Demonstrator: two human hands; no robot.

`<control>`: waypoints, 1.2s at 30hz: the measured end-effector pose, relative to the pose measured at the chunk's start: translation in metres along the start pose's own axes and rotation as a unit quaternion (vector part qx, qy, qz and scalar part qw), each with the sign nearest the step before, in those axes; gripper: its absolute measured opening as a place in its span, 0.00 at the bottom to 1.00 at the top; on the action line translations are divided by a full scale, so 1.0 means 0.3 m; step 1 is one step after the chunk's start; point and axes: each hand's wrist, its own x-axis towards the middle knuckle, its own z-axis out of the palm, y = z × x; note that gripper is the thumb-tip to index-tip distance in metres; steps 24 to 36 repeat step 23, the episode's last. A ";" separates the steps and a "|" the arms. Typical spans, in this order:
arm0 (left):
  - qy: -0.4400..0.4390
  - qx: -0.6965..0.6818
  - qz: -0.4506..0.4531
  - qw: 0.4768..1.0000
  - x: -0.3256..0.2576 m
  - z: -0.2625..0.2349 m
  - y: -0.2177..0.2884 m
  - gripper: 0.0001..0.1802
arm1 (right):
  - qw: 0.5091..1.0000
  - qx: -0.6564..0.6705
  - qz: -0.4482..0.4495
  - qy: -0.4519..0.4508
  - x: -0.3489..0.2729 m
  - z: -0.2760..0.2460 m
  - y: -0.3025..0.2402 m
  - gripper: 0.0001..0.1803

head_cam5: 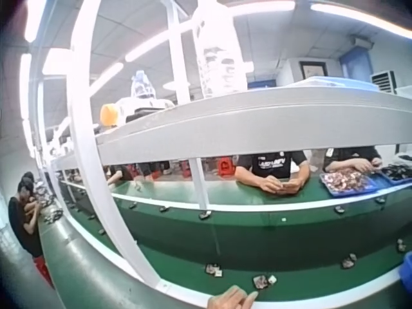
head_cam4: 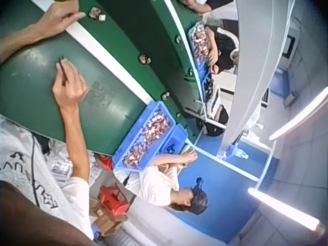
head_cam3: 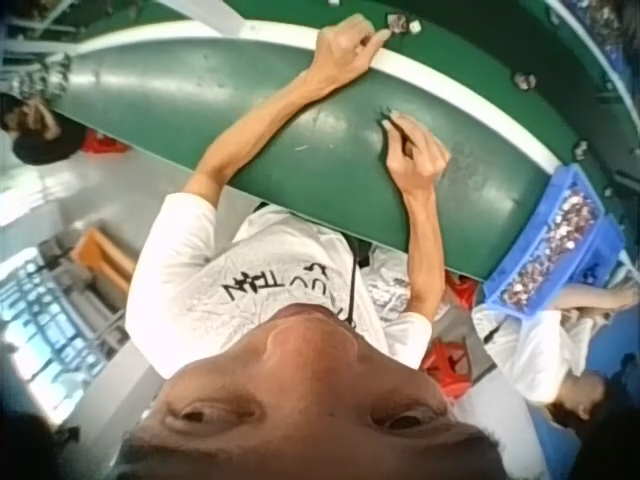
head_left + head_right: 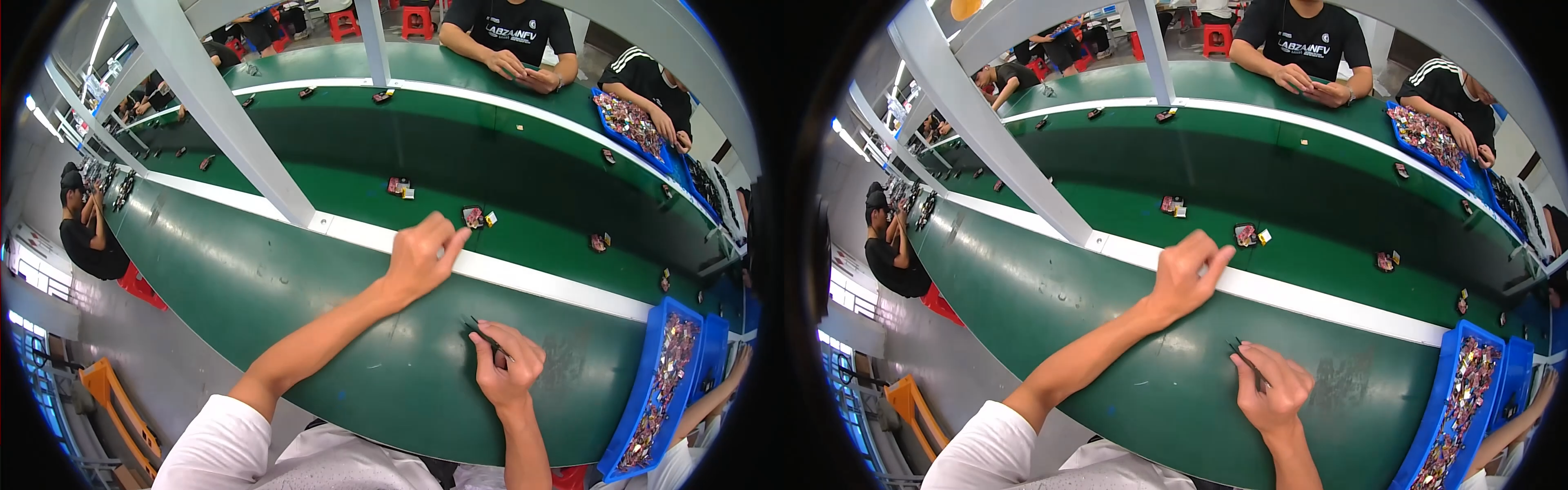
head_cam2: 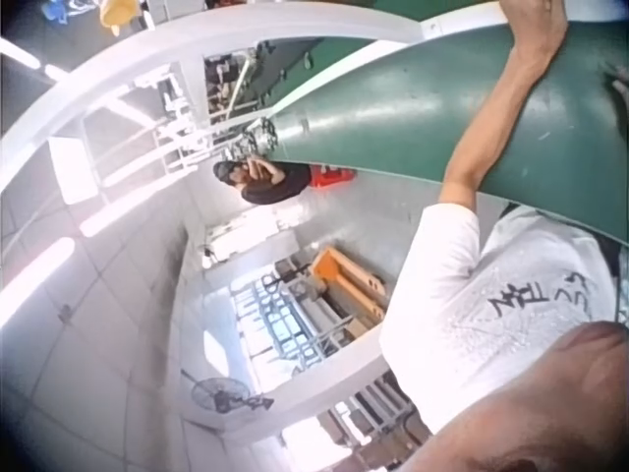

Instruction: Assembling and inspecting small electronic circuit components on a production line using tweezers.

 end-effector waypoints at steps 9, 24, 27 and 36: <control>-0.054 -0.030 0.070 0.996 0.014 0.019 0.004 0.19 | 0.999 0.017 0.040 -0.001 0.020 -0.004 0.020 0.10; -0.069 -0.047 -0.030 0.996 0.049 0.249 0.019 0.13 | 0.998 0.032 0.044 0.025 0.003 -0.088 0.267 0.09; -0.069 -0.047 -0.030 0.996 0.049 0.249 0.019 0.13 | 0.998 0.032 0.044 0.025 0.003 -0.088 0.267 0.09; -0.069 -0.047 -0.030 0.996 0.049 0.249 0.019 0.13 | 0.998 0.032 0.044 0.025 0.003 -0.088 0.267 0.09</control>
